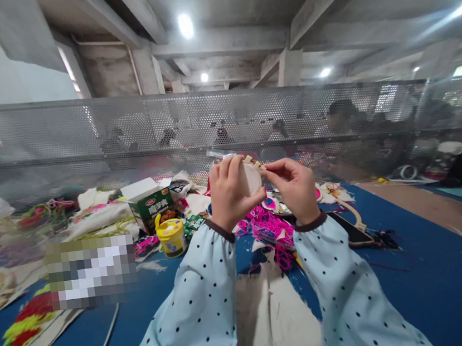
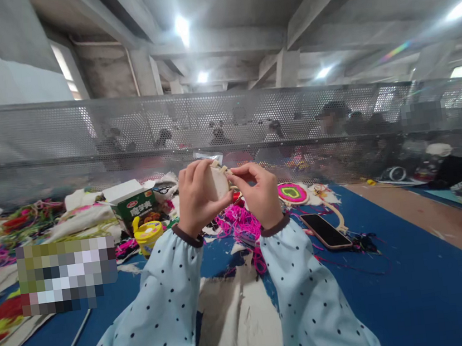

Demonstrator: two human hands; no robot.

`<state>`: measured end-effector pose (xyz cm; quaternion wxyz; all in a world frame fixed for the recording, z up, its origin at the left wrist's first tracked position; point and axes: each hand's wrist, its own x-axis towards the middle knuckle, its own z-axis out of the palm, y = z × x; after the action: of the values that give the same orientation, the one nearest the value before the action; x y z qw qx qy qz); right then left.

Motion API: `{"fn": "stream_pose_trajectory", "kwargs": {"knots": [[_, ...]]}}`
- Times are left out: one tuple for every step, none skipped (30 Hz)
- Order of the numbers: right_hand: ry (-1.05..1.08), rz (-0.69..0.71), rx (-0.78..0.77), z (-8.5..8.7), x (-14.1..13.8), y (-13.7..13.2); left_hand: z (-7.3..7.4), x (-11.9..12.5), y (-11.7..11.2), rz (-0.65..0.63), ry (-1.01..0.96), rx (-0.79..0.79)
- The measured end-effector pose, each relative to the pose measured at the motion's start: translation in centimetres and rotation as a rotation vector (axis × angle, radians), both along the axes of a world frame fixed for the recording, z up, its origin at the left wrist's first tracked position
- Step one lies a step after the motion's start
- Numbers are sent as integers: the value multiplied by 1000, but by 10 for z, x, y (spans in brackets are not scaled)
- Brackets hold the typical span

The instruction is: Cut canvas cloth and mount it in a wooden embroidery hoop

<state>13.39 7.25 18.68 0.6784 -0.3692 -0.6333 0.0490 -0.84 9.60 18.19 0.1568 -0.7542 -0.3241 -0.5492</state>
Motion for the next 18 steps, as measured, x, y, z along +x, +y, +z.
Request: {"fn": "stream_pose_trajectory", "kwargs": {"knots": [[31, 10, -3, -1, -1, 1, -1, 1, 0, 8, -15, 9], [59, 20, -7, -1, -2, 2, -2, 3, 0, 16, -33, 21], [85, 28, -13, -1, -3, 2, -3, 4, 1, 24, -52, 33], [109, 34, -18, -1, -4, 3, -5, 5, 1, 31, -70, 45], [130, 38, -24, -1, -6, 2, -6, 6, 1, 37, -87, 56], [150, 39, -30, -1, -7, 2, -7, 7, 2, 41, -101, 66], [167, 41, -34, -1, -8, 2, -9, 8, 2, 44, -114, 74], [181, 46, -40, -1, -9, 2, -10, 9, 2, 48, -125, 79], [192, 56, -48, -1, -10, 2, -11, 10, 3, 51, -135, 81], [200, 72, -61, -1, -10, 2, -11, 10, 3, 55, -143, 85], [205, 91, -79, -1, -10, 3, -12, 10, 3, 58, -148, 87], [209, 114, -102, -2, -9, 4, -13, 11, 4, 61, -150, 89], [212, 138, -128, -2, -8, 6, -13, 11, 4, 64, -151, 91], [219, 166, -152, -3, -7, 7, -14, 11, 5, 67, -150, 96], [229, 199, -174, -4, -6, 9, -15, 10, 6, 70, -148, 103], [244, 239, -195, -5, -5, 10, -15, 10, 7, 73, -143, 112], [263, 283, -216, -6, -5, 11, -16, 9, 9, 77, -138, 126], [283, 329, -238, -7, -5, 12, -16, 9, 10, 80, -132, 143]]}}
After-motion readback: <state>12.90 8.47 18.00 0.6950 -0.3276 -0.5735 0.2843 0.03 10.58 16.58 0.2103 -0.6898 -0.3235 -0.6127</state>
